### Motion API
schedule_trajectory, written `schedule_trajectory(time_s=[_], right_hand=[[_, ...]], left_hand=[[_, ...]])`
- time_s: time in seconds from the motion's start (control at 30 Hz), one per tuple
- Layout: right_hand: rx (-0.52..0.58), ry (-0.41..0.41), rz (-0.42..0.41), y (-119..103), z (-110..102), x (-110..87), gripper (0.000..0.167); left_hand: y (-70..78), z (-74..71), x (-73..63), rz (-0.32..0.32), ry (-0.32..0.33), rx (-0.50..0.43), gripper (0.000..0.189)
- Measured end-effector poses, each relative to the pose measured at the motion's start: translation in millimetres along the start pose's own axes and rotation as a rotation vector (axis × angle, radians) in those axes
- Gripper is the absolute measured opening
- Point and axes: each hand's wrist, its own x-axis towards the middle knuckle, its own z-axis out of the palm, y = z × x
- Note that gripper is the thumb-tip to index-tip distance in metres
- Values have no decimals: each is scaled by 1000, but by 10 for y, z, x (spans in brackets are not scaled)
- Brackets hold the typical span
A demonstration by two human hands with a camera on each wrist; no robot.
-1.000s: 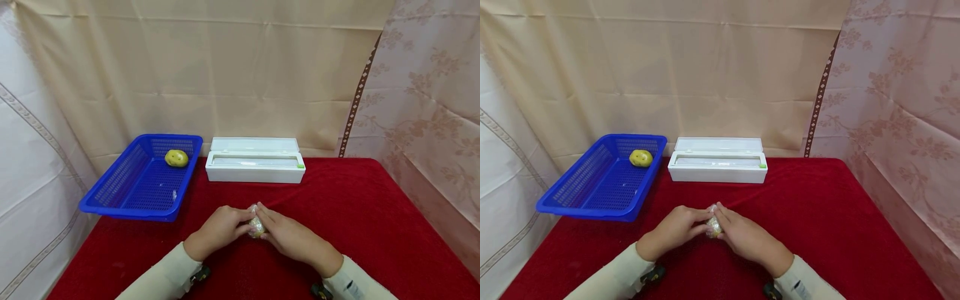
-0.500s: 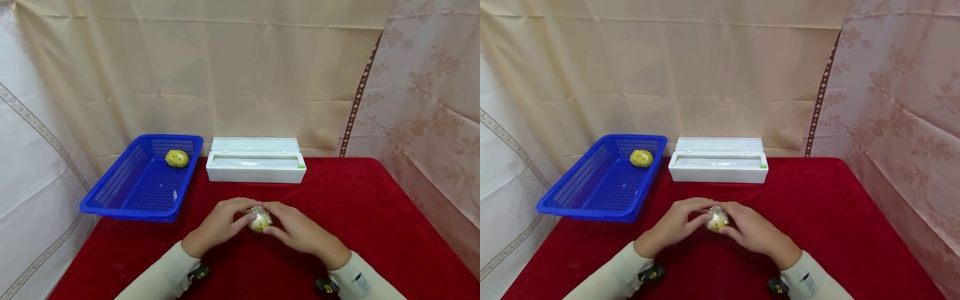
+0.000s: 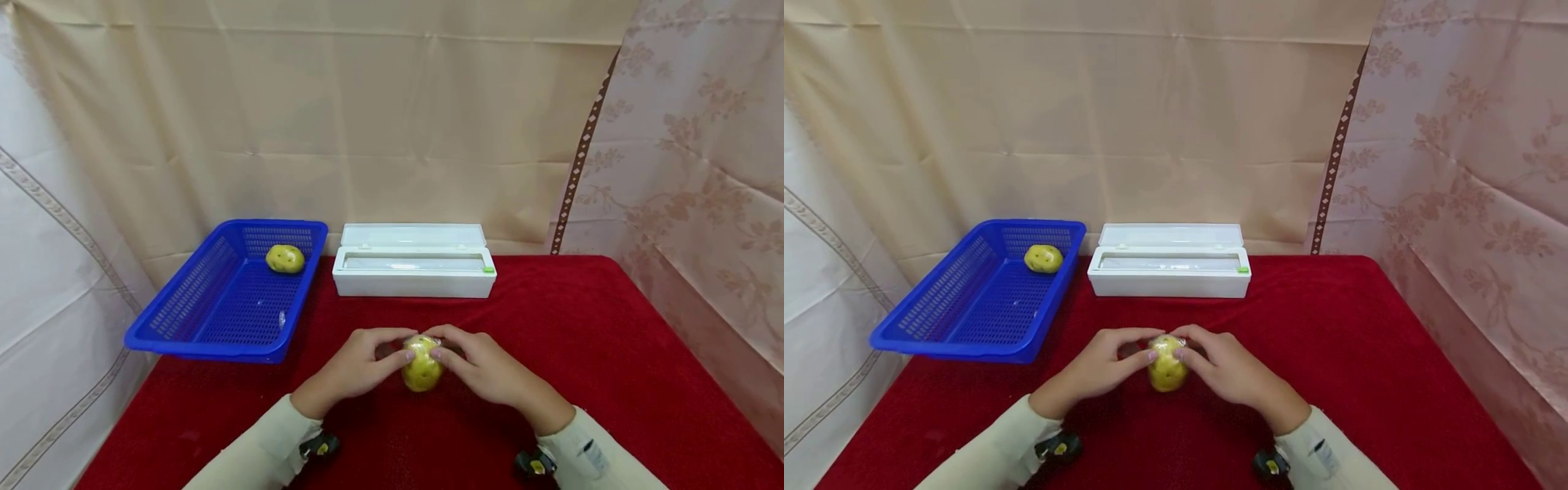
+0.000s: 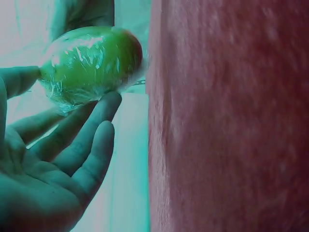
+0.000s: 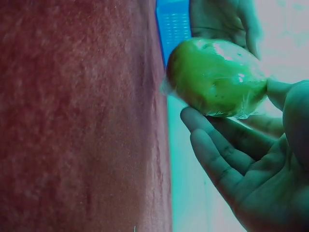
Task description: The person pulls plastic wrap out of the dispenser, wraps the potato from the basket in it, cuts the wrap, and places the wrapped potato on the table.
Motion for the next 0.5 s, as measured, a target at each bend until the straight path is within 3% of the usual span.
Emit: schedule_trajectory(time_s=[0.2,0.37,0.5], right_hand=[[128,-50,97,-6,10,11,37],[196,-140,105,34,31,10,46],[258,-165,144,72,40,18,48]], left_hand=[[-20,16,25,-128,-11,-177,33],[-54,33,40,-219,-17,-241,30],[-97,43,51,-275,-52,-295,37]])
